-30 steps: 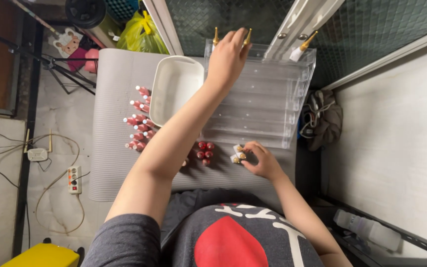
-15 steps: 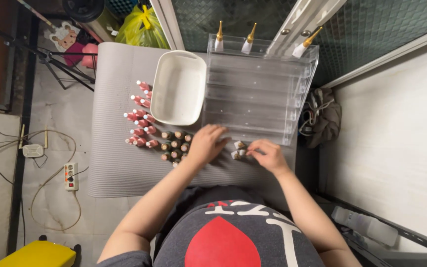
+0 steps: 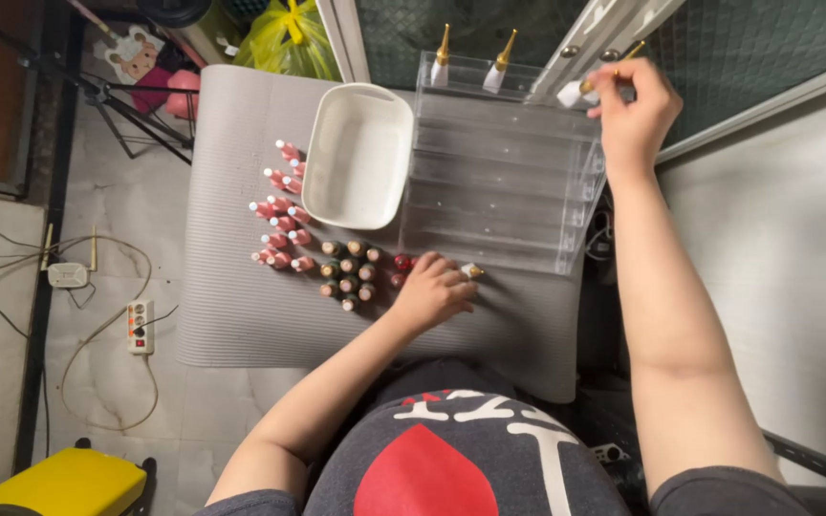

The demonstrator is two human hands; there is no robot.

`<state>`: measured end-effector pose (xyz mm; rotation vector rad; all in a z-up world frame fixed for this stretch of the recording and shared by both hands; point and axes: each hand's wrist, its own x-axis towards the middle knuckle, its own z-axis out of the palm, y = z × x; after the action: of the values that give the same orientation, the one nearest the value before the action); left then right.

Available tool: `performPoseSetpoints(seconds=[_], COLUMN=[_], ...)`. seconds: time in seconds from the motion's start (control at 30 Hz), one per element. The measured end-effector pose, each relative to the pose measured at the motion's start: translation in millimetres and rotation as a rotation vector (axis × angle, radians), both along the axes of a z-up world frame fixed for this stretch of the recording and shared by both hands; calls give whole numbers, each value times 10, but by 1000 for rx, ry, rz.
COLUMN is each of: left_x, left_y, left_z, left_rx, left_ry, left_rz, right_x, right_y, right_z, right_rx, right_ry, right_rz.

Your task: Organizing various nail polish bottles into a clear acrylic display organizer.

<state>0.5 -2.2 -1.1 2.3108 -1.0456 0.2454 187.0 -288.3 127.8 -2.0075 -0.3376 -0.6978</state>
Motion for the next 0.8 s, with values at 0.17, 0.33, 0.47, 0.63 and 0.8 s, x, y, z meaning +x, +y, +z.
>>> performPoseSetpoints(seconds=[0.17, 0.33, 0.47, 0.63, 0.8], left_x=[-85, -104, -80, -75, -44], left_y=[-100, -97, -62, -46, 9], left_z=[-193, -226, -238, -141, 334], left_rx=[28, 14, -10, -24, -181], left_ry=[-30, -64, -41, -55, -63], left_rz=[-10, 39, 48, 49, 50], right_x=[415, 550, 531, 493, 274], right_y=[57, 56, 38, -10, -29], right_z=[-133, -204, -287, -379, -273], right_rx=[-4, -27, -61, -27, 51], right_ry=[-11, -2, 50, 66, 40], right_rz=[-53, -102, -142, -152, -155])
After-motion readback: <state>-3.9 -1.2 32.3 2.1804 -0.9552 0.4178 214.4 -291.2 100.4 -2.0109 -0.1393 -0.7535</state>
